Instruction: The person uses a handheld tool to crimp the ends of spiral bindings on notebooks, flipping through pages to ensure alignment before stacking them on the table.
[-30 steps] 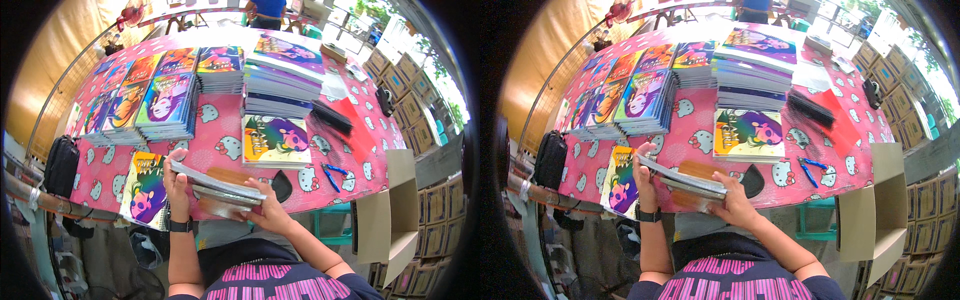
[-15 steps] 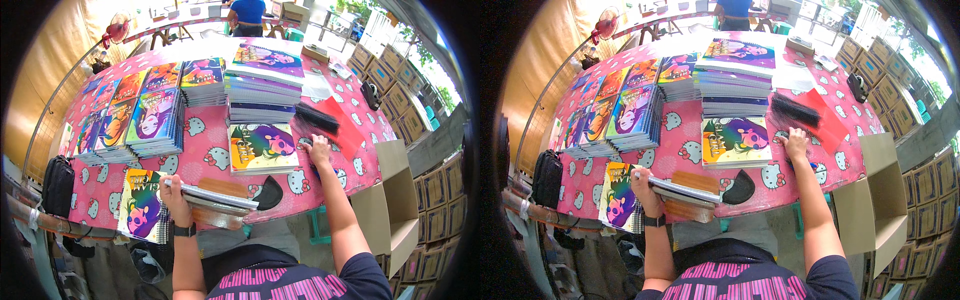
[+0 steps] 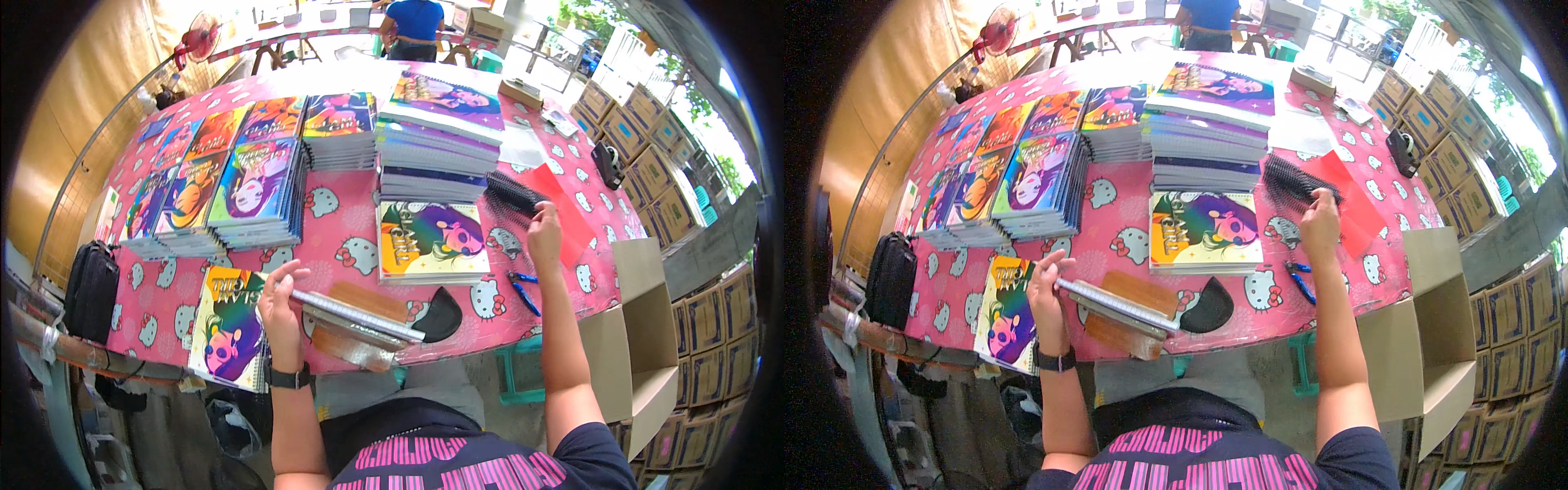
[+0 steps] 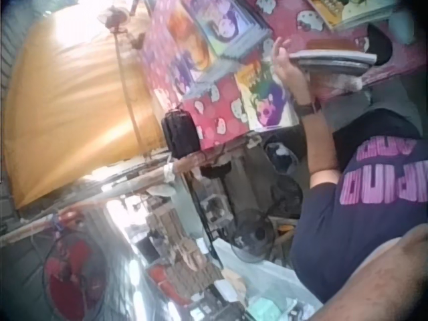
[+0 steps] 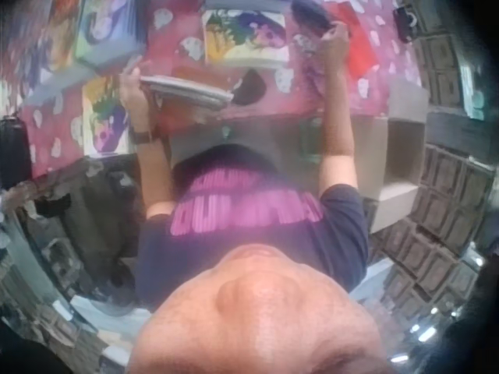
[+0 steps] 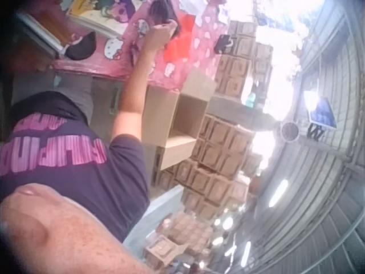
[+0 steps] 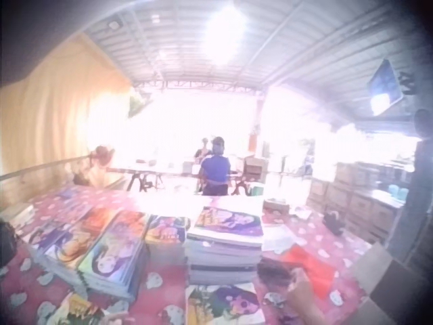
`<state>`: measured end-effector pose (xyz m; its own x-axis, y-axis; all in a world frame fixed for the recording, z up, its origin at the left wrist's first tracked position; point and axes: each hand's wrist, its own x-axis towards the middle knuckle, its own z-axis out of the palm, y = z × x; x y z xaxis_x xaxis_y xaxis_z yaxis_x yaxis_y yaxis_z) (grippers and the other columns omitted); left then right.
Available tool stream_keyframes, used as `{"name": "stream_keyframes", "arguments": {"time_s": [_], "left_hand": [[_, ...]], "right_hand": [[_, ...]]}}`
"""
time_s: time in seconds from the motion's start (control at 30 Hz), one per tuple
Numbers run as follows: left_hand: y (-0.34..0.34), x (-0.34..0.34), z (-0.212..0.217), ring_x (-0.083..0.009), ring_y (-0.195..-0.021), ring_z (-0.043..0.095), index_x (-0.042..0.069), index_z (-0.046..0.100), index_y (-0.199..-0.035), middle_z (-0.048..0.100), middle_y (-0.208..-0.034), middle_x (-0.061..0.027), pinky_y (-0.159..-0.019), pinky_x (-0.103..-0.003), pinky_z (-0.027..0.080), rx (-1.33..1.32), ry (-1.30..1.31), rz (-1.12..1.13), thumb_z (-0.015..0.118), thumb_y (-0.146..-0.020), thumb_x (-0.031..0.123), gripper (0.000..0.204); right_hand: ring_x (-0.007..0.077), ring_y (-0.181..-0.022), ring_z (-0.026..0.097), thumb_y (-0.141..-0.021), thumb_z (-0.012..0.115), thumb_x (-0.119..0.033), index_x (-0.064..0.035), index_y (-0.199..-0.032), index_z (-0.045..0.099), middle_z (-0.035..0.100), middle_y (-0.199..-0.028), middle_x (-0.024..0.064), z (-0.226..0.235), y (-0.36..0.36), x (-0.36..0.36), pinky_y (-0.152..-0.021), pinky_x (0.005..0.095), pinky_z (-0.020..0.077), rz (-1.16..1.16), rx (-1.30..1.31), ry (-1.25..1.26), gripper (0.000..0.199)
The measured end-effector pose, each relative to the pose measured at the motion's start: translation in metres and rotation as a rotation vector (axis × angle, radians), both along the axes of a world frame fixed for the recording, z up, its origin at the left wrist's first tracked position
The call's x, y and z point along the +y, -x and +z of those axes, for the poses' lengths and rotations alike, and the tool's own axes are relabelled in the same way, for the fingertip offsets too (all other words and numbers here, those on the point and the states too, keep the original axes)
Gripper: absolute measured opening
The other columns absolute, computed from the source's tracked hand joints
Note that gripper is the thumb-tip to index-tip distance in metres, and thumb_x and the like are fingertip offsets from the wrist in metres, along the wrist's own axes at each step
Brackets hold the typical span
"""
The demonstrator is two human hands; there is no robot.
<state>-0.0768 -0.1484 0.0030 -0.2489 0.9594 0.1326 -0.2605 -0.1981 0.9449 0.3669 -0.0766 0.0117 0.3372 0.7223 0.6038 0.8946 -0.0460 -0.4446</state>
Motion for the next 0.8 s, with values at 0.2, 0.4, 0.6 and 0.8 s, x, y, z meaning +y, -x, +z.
{"name": "stream_keyframes", "arguments": {"time_s": [0.2, 0.4, 0.6, 0.8], "left_hand": [[-0.029, -0.037, 0.034, -0.0255, -0.133, 0.037, 0.004, 0.038, -0.141, 0.042, -0.142, -0.0142, -0.112, -0.052, 0.010, 1.110, -0.321, 0.448, 0.056, -0.090, 0.038, 0.065], [-0.079, -0.062, 0.032, -0.0244, -0.110, 0.049, 0.012, 0.058, -0.117, 0.054, -0.101, -0.0050, -0.109, -0.063, 0.001, 1.270, -0.407, -0.099, 0.072, -0.069, 0.050, 0.062], [-0.090, -0.055, 0.022, -0.0252, -0.101, 0.052, 0.014, 0.062, -0.092, 0.052, -0.090, -0.0042, -0.110, -0.063, 0.004, 1.253, -0.444, 0.000, 0.077, -0.062, 0.034, 0.039], [-0.094, -0.056, 0.024, -0.0252, -0.101, 0.053, 0.014, 0.063, -0.091, 0.053, -0.090, -0.0043, -0.110, -0.064, 0.003, 1.233, -0.456, 0.023, 0.074, -0.062, 0.029, 0.035]], "right_hand": [[0.0182, -0.089, 0.055, -0.092, 0.051, -0.010, -0.0027, -0.125, 0.049, 0.056, -0.091, 0.0098, 0.069, 0.120, -0.110, -0.080, 0.0350, 0.0440, 0.520, 0.613, 0.366, 0.033], [0.0074, -0.066, 0.044, -0.098, 0.046, -0.012, -0.0031, -0.128, 0.049, 0.046, -0.078, -0.0004, 0.040, 0.161, -0.152, -0.060, 0.0223, 0.0388, 0.954, 0.492, 0.437, 0.032], [0.0161, -0.077, 0.056, -0.088, 0.058, -0.003, -0.0024, -0.111, 0.062, 0.058, -0.088, 0.0076, 0.049, 0.161, -0.157, -0.066, 0.0279, 0.0450, 0.847, 0.543, 0.482, 0.024], [0.0201, -0.075, 0.059, -0.085, 0.058, 0.002, -0.0014, -0.105, 0.063, 0.059, -0.088, 0.0100, 0.047, 0.162, -0.151, -0.065, 0.0296, 0.0466, 0.974, 0.470, 0.390, 0.022]]}}
